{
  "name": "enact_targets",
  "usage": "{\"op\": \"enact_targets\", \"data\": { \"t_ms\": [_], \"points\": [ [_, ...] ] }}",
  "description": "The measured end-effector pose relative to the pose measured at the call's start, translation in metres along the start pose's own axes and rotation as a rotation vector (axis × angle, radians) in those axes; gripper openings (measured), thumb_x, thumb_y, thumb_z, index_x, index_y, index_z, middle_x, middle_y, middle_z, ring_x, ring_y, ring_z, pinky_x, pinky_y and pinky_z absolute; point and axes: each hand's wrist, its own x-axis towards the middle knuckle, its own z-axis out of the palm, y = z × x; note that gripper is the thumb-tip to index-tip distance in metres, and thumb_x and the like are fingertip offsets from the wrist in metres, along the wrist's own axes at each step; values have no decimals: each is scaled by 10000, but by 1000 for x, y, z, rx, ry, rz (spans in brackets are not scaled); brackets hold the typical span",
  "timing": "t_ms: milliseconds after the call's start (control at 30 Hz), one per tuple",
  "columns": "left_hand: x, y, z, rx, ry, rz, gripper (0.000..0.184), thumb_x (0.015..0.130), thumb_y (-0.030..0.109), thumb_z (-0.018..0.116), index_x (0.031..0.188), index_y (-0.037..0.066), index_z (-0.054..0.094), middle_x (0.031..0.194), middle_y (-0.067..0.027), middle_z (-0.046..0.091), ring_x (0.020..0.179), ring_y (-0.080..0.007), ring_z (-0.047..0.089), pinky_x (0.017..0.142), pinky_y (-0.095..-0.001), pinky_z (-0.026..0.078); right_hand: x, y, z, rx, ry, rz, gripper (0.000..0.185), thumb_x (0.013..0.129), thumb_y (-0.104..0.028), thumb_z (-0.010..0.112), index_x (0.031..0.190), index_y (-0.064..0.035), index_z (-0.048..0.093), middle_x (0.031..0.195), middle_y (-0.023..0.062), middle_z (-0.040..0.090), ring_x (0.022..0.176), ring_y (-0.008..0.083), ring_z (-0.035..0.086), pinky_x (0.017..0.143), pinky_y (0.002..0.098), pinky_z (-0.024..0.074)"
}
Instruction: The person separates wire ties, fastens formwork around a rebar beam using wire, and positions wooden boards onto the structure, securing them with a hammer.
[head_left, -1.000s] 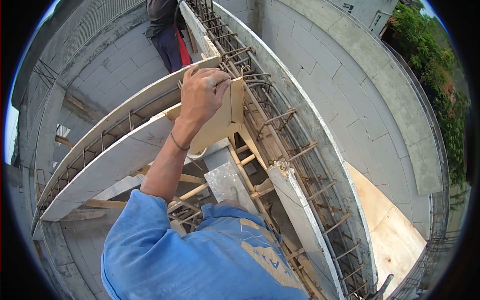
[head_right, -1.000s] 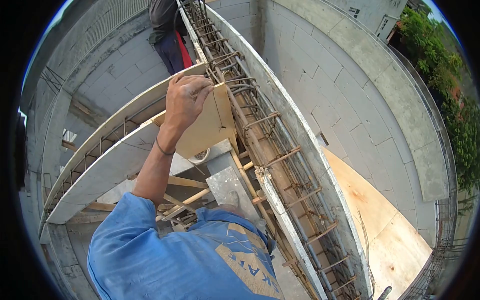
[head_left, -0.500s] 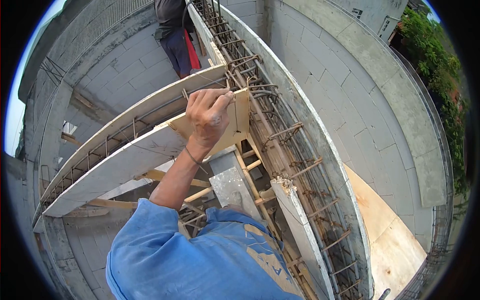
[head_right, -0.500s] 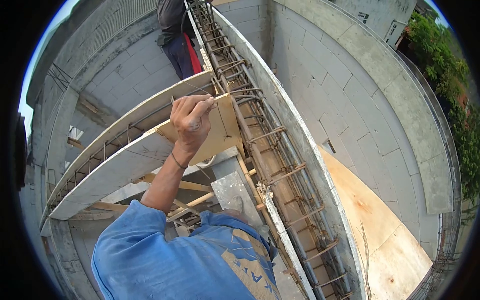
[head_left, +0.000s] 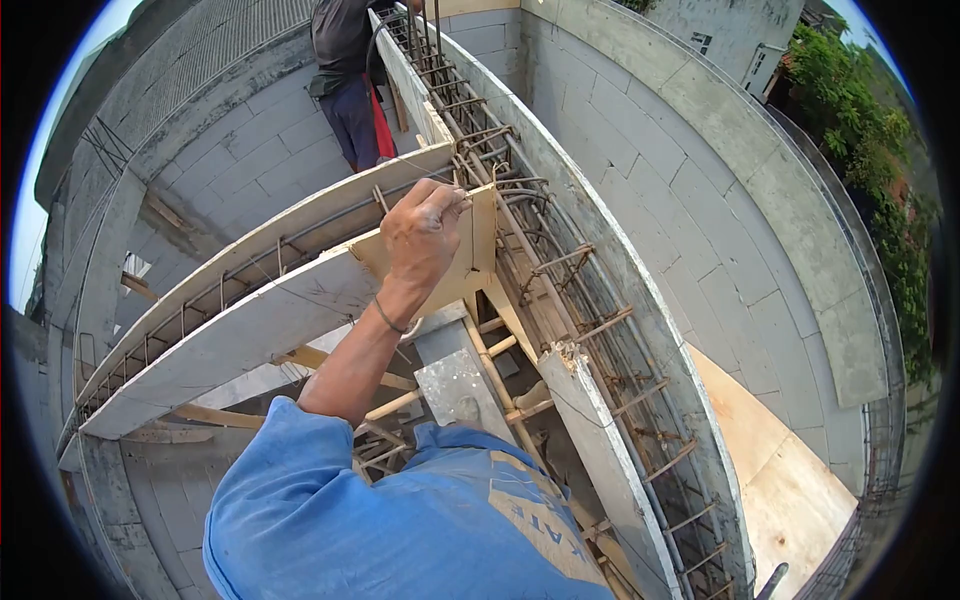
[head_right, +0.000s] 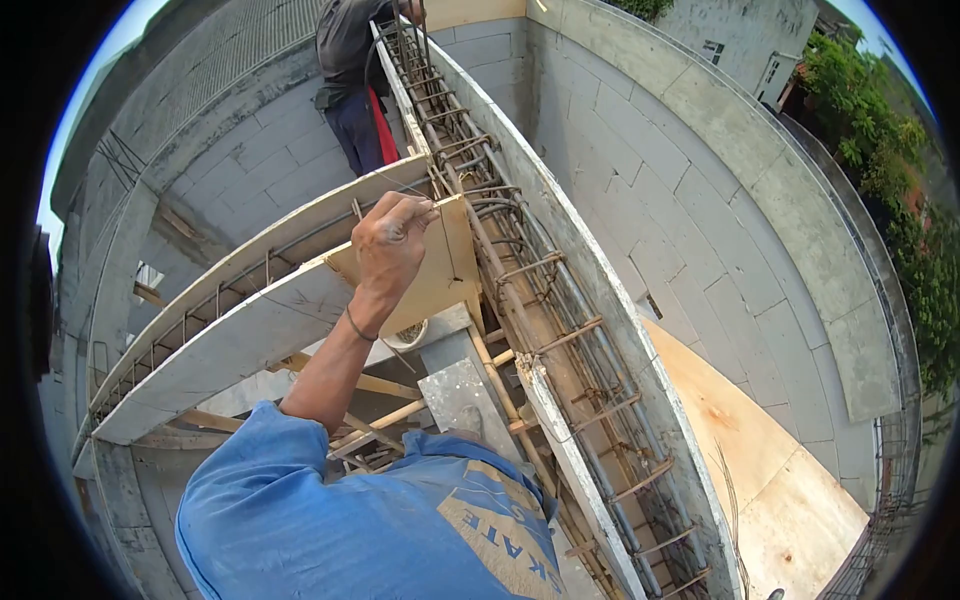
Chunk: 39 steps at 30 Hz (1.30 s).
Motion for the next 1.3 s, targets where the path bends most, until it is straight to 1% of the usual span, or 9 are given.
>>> {"op": "enact_targets", "data": {
  "t_ms": [167,233,300,367,467,533,733,1000,1300],
  "points": [
    [-8,10,-2,-112,169,90,115,814,-21,784,916,12,742,974,-103,753,871,-214,727,805,-294,557,7,-6,-18,-57,-361,274,590,982,-587,494,1005,-81,797,889,240,738,753,419,698,692,560,518],
    [-21,35,-12,-134,168,88,69,865,14,761,930,8,737,993,-109,753,906,-214,720,824,-292,549,-9,35,52,374,-53,205,340,878,-154,646,1168,20,683,984,225,695,906,393,666,812,471,497],
    [-48,57,-12,-150,173,85,53,915,49,738,943,4,733,1011,-116,752,941,-213,714,843,-290,542,-7,32,43,376,-150,268,332,856,-148,654,1142,17,690,958,231,686,903,425,657,802,493,496],
    [-88,70,3,-859,19,-501,195,1044,161,600,1084,-8,687,1009,-119,746,1026,-191,689,877,-295,540,1,18,20,368,-251,331,324,834,-143,662,1116,14,696,933,236,677,901,457,649,791,515,495],
    [-125,68,20,-1002,-112,-756,324,1111,242,454,1223,-23,601,1119,-151,715,1122,-181,652,961,-329,534,3,-12,-12,330,-101,337,313,838,-144,651,1108,4,709,943,253,678,899,455,653,783,521,494],
    [-139,68,34,-970,-58,-750,329,1116,243,436,1248,-22,580,1170,-154,687,1151,-192,640,998,-343,524,8,-27,-29,428,30,336,233,805,-101,665,988,30,725,726,226,669,662,434,625,637,495,474],
    [-147,82,45,-963,-158,-715,310,1122,197,407,1189,-59,567,1271,-163,593,1253,-227,559,1113,-366,423,5,-13,-20,478,6,272,282,829,-95,629,1081,-16,729,848,251,697,775,427,684,708,464,509],
    [-152,104,40,-745,-70,-582,293,1122,199,416,1029,-35,566,1291,-171,599,1155,-194,580,1031,-339,460,10,-26,-48,363,-190,424,366,877,-330,683,1152,-95,740,940,249,713,926,447,691,788,479,531],
    [-148,146,14,-1029,-23,-663,280,1122,269,416,965,55,504,1227,-207,672,984,-177,668,881,-298,528,6,-17,-37,557,-221,420,391,869,-241,667,1188,-20,716,978,249,723,947,431,692,829,449,520]
  ]
}}
